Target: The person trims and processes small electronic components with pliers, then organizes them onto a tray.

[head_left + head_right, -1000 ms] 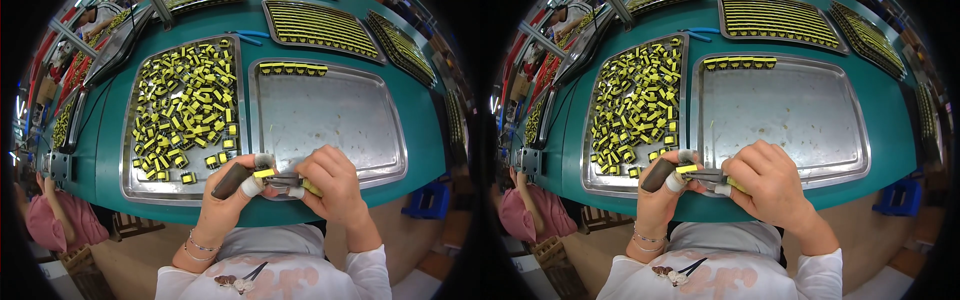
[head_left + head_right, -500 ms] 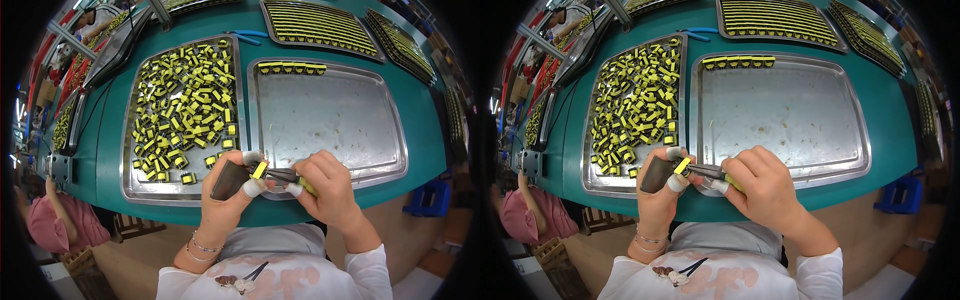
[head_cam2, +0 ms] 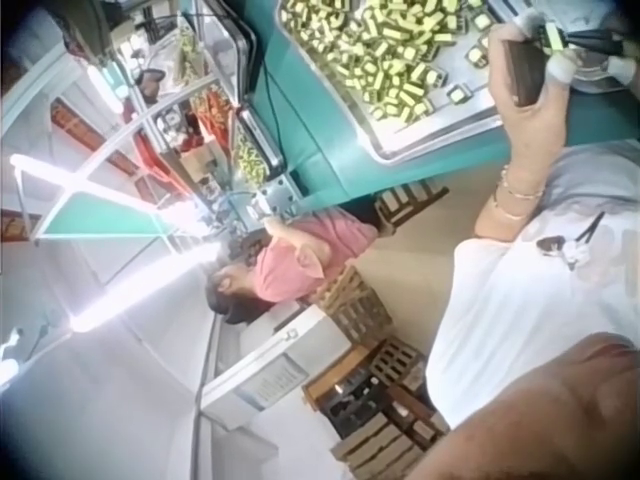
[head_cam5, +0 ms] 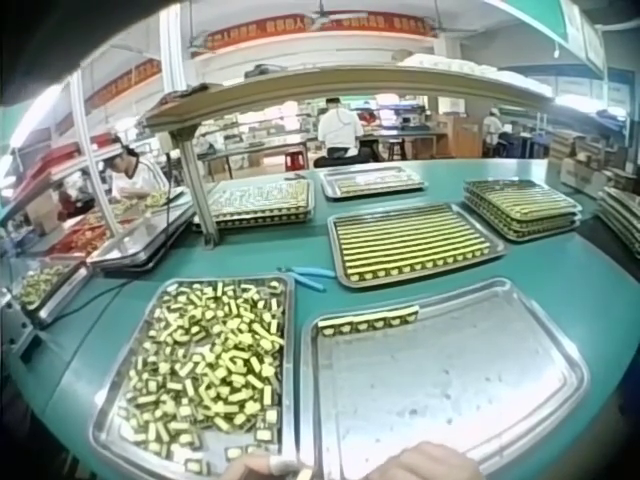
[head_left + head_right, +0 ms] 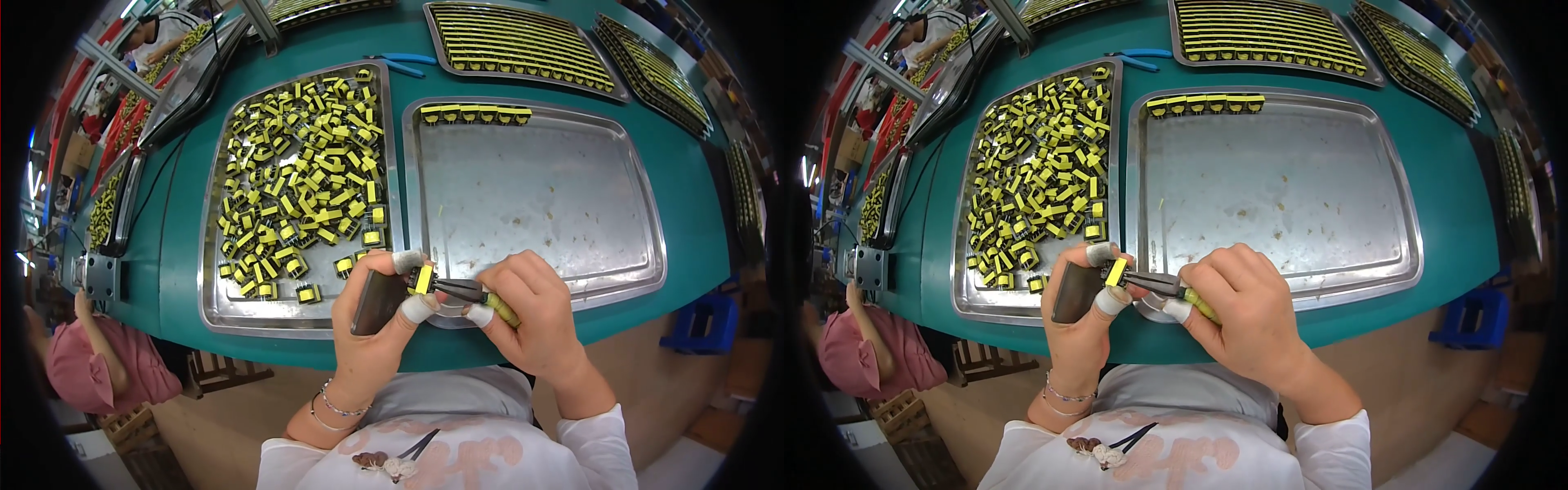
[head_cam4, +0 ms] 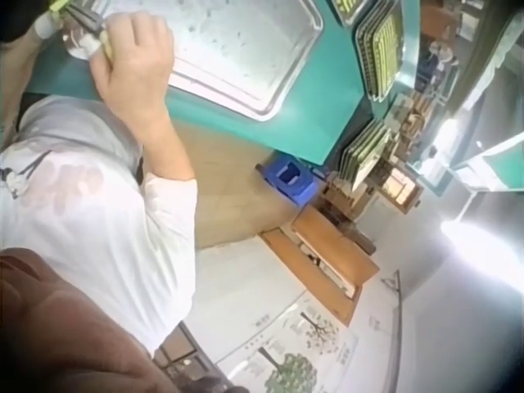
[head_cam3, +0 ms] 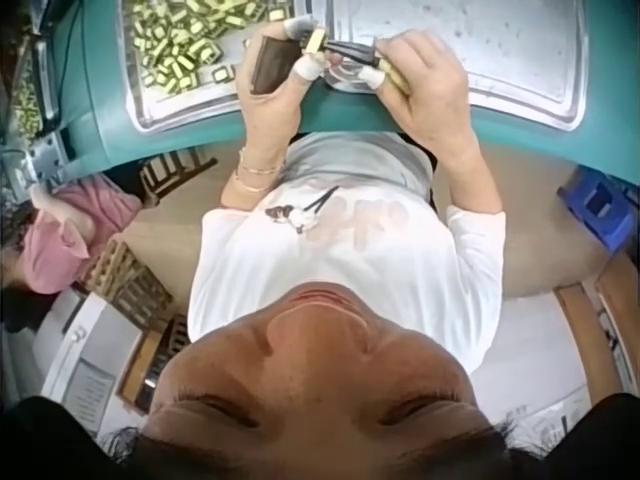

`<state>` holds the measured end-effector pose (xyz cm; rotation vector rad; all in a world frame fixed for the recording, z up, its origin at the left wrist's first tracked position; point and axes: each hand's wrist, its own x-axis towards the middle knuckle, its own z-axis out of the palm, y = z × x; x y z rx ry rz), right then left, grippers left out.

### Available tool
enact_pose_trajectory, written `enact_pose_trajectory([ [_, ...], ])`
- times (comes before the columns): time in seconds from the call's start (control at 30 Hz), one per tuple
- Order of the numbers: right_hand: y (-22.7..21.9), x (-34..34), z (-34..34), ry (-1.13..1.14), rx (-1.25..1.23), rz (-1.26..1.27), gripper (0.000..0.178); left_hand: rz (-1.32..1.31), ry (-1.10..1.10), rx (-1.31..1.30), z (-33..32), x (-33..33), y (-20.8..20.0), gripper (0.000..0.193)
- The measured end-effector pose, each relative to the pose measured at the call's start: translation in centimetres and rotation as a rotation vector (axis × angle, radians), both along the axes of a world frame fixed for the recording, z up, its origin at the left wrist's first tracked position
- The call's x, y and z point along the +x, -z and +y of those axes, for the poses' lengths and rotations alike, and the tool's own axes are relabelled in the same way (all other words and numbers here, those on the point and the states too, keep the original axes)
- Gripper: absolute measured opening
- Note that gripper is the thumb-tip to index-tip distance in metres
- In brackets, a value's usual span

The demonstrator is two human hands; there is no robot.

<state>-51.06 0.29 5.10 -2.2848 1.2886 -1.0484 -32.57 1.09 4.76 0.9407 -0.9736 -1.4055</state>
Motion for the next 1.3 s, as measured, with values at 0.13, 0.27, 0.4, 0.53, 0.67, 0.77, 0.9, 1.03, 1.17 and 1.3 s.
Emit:
enact_pose_trajectory([
  [0.13, 0.3, 0.2, -0.2, 0.013, -0.04, 0.05, 0.023, -0.017, 0.008, -0.055, -0.5, 0.3, 0.5, 0.029],
  [0.27, 0.4, 0.8, 0.2, 0.021, -0.068, 0.031, 0.021, -0.021, -0.027, -0.166, 0.2, 0.2, 0.3, 0.029],
  [0.4, 0.9, 0.8, 0.0, 0.038, -0.05, -0.059, 0.021, 0.075, -0.001, -0.147, 0.6, 0.3, 1.2, 0.033],
  [0.53, 0.0, 0.0, 1.2, 0.078, 0.147, -0.319, 0.022, 0.123, 0.12, -0.077, 0.2, 0.1, 0.9, 0.037],
  [0.67, -0.7, 0.8, 1.1, 0.027, 0.329, -0.564, 0.025, 0.176, 0.29, -0.012, 0.2, 0.0, -0.4, 0.046],
  [0.77, -0.7, 0.8, 0.8, -0.123, 0.648, -0.858, 0.027, 0.203, 0.373, 0.092, -0.2, -0.9, -0.8, 0.05],
  [0.9, -0.3, 0.8, 0.6, -0.104, 0.632, -1.006, 0.025, 0.137, 0.402, 0.087, -1.1, -1.5, -0.5, 0.048],
  [1.03, -0.2, 1.1, 1.0, 0.063, 0.528, -1.014, 0.026, 0.213, 0.189, 0.068, -1.3, -1.5, 0.2, 0.036],
  [1.17, 0.5, 1.6, 1.5, 0.051, 0.436, -0.865, 0.023, 0.573, 0.059, 0.083, -1.7, -2.4, 0.1, 0.041],
  [1.3, 0.7, 1.8, 1.1, 0.07, 0.218, -0.55, 0.032, 0.585, 0.148, 0.065, -2.2, -3.2, -0.1, 0.057],
])
